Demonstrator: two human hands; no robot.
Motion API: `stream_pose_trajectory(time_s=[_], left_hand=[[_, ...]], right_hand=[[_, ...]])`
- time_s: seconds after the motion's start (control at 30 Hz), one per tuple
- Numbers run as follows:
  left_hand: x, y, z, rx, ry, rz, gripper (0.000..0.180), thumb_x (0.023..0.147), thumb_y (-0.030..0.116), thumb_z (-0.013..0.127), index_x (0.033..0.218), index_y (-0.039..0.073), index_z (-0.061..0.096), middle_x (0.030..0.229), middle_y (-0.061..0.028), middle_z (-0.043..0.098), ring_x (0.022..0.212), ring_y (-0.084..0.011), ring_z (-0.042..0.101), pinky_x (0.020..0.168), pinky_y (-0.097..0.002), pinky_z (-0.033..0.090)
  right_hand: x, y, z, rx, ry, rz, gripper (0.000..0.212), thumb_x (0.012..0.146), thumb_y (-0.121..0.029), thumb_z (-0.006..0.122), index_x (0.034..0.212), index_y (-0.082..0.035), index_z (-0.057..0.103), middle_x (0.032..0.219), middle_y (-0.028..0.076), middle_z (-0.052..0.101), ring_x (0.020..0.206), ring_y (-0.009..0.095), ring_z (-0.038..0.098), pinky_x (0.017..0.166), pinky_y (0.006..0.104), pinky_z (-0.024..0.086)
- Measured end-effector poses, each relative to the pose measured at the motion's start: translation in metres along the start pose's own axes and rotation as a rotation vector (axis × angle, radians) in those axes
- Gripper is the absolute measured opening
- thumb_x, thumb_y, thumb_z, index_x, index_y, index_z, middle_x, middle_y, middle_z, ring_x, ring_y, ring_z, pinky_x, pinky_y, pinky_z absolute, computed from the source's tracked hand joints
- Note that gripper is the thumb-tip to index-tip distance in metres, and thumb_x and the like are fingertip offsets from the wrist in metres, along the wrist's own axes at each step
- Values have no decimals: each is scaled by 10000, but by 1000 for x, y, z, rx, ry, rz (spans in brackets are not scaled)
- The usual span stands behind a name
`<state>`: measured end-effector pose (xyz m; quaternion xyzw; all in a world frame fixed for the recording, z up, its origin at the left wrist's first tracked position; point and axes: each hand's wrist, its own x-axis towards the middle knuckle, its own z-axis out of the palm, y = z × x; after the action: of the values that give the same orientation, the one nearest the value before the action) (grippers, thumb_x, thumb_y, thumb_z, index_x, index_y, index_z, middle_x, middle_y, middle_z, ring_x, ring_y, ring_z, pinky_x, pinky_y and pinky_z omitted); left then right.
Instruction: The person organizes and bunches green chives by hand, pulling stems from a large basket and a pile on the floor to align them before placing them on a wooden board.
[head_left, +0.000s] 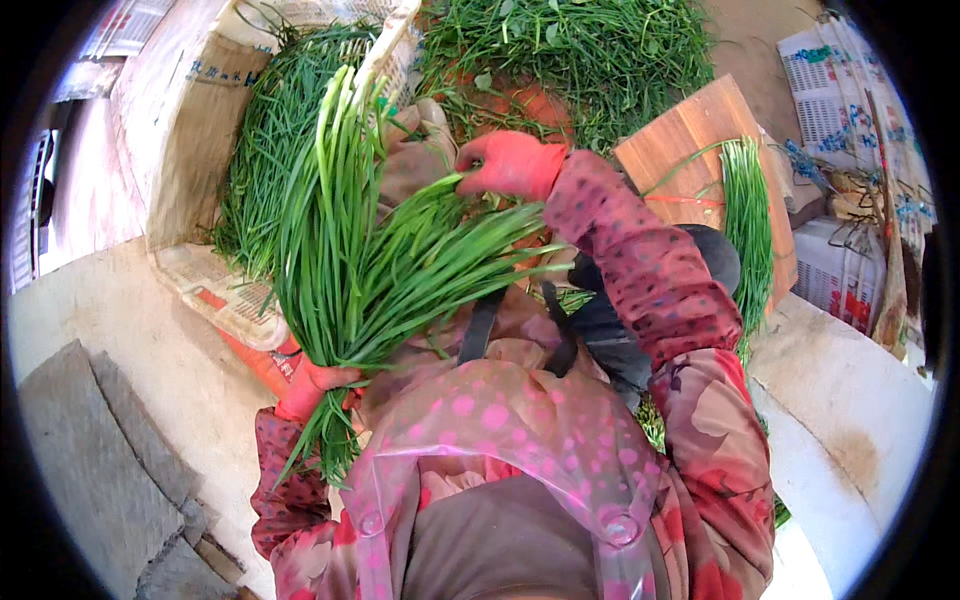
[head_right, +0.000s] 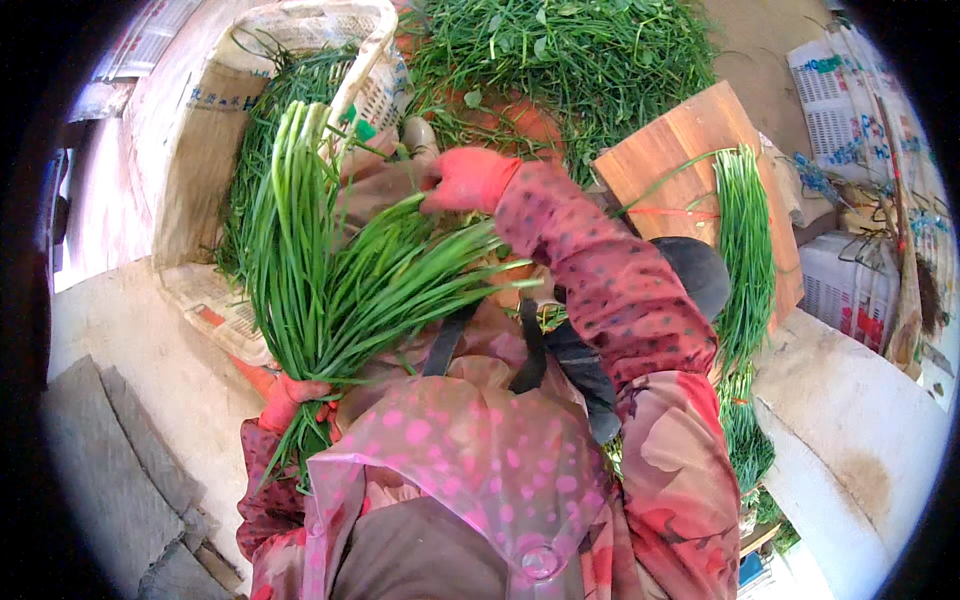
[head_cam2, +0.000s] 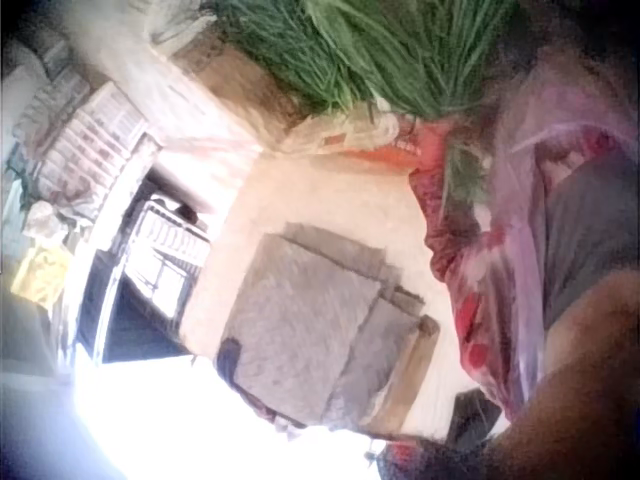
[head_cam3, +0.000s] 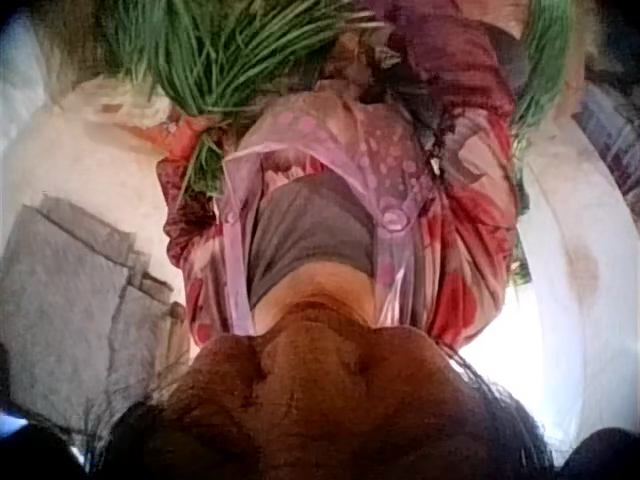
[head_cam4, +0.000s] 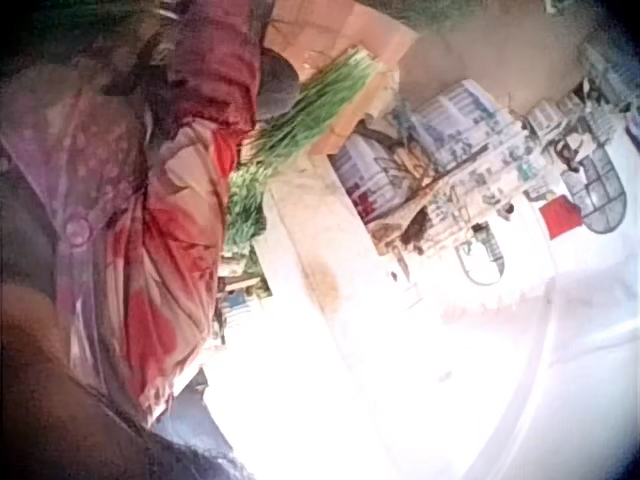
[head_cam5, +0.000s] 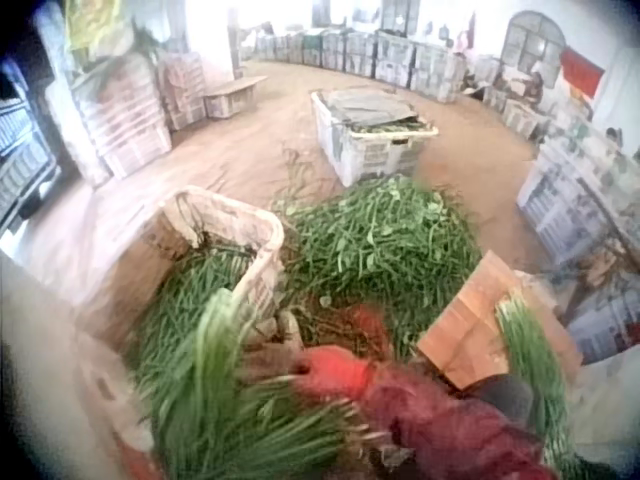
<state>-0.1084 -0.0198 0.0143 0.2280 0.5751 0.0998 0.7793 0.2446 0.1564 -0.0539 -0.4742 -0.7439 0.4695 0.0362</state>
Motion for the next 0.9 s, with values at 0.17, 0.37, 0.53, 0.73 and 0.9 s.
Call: stream_pose_trajectory(time_s=[0.17, 0.37, 0.53, 0.73, 0.9], left_hand=[[-1, 10, 10, -6, 33, -21, 355, 682, 141, 712, 984, -4, 594, 710, -98, 617, 460, -160, 540, 409, -266, 448], [-5, 10, 6, -21, -7, -87, 488, 649, 133, 772, 1090, 33, 588, 882, -39, 632, 713, -149, 608, 607, -275, 501], [-1, 5, 4, -25, 4, -8, 484, 664, 69, 743, 1116, 20, 577, 898, -48, 639, 751, -157, 608, 630, -280, 493], [2, 9, 5, -84, -91, -26, 466, 660, 74, 738, 1095, 12, 582, 847, -61, 636, 674, -160, 601, 576, -279, 483], [6, 1, -7, -4, -102, -126, 460, 653, 81, 743, 1078, 13, 581, 821, -60, 630, 643, -162, 599, 551, -273, 481]], right_hand=[[-3, -19, 2, 147, 142, -83, 352, 716, -356, 649, 936, -81, 659, 853, 146, 661, 812, 327, 624, 746, 387, 489], [-4, -20, 1, -99, -20, -37, 294, 706, -266, 665, 896, -42, 661, 830, 147, 655, 764, 269, 625, 717, 357, 486], [-1, 2, 13, 183, 33, -1, 358, 701, -332, 652, 933, -60, 673, 872, 149, 665, 825, 298, 637, 753, 370, 495], [-20, 69, 1, 71, 433, 360, 321, 784, -322, 572, 960, -66, 651, 889, 178, 659, 872, 354, 625, 780, 425, 490], [-52, 81, -32, -322, 255, 357, 363, 834, -416, 529, 904, -90, 674, 900, 163, 652, 867, 356, 623, 759, 432, 494]])
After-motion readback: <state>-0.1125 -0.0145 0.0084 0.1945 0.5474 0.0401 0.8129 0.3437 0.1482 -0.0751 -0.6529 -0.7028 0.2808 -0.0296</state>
